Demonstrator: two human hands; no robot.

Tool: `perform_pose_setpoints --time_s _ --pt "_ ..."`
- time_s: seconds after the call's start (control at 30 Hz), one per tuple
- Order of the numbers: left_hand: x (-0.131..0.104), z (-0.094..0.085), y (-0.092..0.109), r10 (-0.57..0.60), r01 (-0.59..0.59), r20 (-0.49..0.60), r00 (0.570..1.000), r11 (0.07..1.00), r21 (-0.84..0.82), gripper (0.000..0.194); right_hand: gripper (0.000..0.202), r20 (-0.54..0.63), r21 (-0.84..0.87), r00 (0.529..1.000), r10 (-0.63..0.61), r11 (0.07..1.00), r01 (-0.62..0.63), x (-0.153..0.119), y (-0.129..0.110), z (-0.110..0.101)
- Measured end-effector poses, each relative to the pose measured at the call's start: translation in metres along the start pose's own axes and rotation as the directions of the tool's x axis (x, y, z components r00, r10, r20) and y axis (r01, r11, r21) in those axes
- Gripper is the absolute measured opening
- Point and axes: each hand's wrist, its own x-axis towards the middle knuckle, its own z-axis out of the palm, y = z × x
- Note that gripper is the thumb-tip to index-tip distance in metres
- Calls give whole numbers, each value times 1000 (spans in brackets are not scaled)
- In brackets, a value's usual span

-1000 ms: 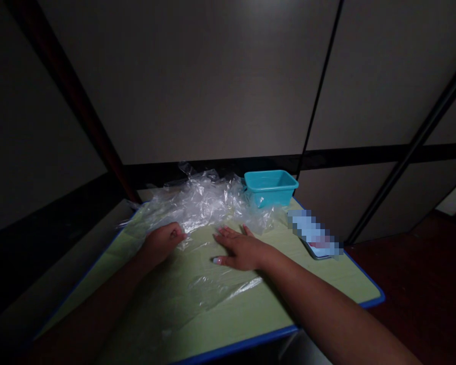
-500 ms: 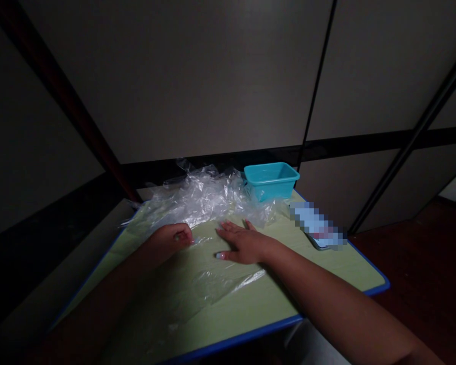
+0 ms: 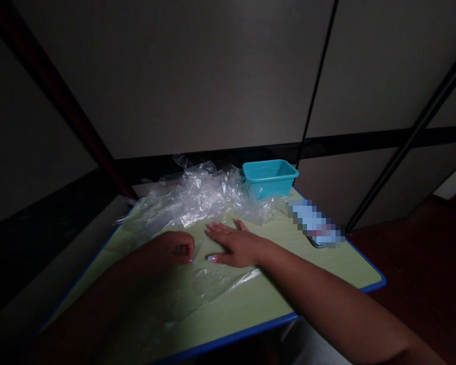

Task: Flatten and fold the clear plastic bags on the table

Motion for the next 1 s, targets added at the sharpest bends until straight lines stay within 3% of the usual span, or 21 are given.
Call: perform_pose_setpoints --time_s 0.2,0.33,0.47,0.73,0.93,1.0 --pt "2 1 -3 22 -22 -1 1000 994 -111 25 66 27 26 995 -93 995 93 5 -9 9" --pt "4 -2 -6 49 -57 -160 986 997 -47 38 65 45 25 993 -109 994 108 5 -10 11" --pt "6 -5 -10 71 -21 -307 949 987 162 28 66 36 26 994 -108 994 107 3 -10 10" --pt "3 3 -12 136 -81 -136 981 933 351 37 68 38 33 994 -100 995 99 3 -10 8" --pt "7 9 -22 183 -92 -191 964 908 408 52 65 28 23 995 -95 995 95 6 -12 9" --pt "8 9 -22 200 -96 -213 956 903 419 49 66 44 19 994 -97 995 97 6 -12 9"
